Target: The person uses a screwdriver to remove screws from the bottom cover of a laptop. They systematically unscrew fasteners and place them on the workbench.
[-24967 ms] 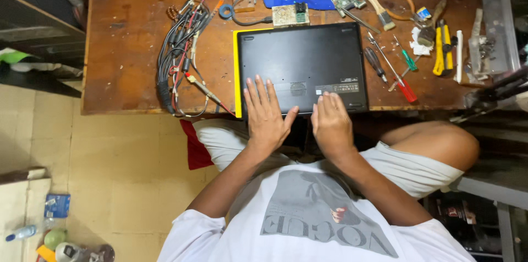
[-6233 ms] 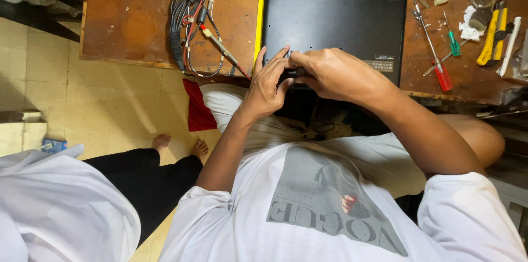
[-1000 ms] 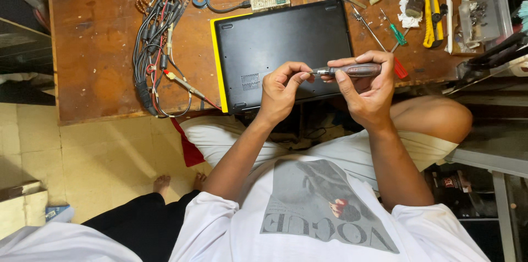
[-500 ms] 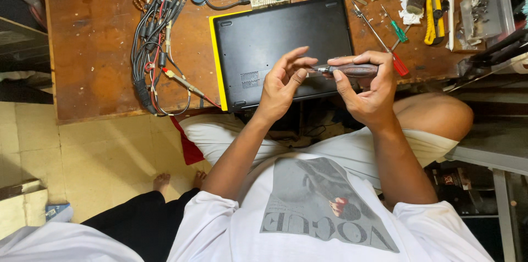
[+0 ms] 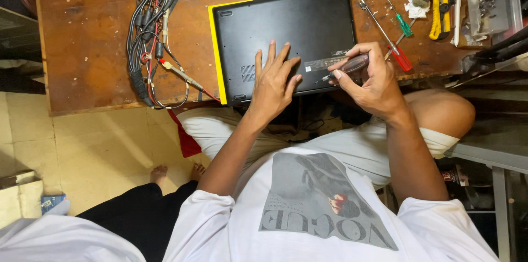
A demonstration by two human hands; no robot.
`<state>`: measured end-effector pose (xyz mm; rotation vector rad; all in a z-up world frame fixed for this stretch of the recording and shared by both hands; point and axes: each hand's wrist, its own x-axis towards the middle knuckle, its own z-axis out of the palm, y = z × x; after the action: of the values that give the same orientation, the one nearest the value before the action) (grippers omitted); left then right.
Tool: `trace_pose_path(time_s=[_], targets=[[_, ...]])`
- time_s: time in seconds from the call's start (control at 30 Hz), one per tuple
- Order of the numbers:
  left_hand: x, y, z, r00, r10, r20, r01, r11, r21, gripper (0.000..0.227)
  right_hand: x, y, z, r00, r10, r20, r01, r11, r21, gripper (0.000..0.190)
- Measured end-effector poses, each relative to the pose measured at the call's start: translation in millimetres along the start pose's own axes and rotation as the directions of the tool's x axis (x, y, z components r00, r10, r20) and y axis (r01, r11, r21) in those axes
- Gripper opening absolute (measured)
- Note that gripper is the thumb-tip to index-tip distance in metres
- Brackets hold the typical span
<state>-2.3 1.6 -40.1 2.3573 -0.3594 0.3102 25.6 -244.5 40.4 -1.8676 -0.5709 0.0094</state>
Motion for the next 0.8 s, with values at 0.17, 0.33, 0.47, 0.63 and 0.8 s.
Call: trace_pose_path(time_s=[0.17,0.33,0.47,0.63,0.8], targets=[[-4,2,20,0.997,0.045,-0.067,-0.062,0.96,-0.274,0.026,-2,4,1,1.0,0.012,0.0,-0.012,0.996,0.086,0.035],[-3,-6,37,0.992,0.041,-0.12,-0.081,0.933,-0.349,0.014,-2,16,0,0.999,0.033,0.005,-0.034,0.984,0.173,0.037],[4,-3,1,0.97,-0.038,-0.242,-0.022,0.97,-0.241,0.01,11,15,-8,0.986,0.053,-0.156,-0.017,0.974,0.225,0.034],[9,-69,-37,0.801,-0.259,-0.54,0.319,0.947,0.019,0.01,36,49,-40,0.858,0.417,-0.3,-0.245,0.846,0.473,0.032],[6,-141,-50,0.712,-0.316,-0.627,0.642,0.654,0.399,0.01,54,97,-66,0.923,0.272,-0.271,-0.384,0.637,-0.669,0.015]])
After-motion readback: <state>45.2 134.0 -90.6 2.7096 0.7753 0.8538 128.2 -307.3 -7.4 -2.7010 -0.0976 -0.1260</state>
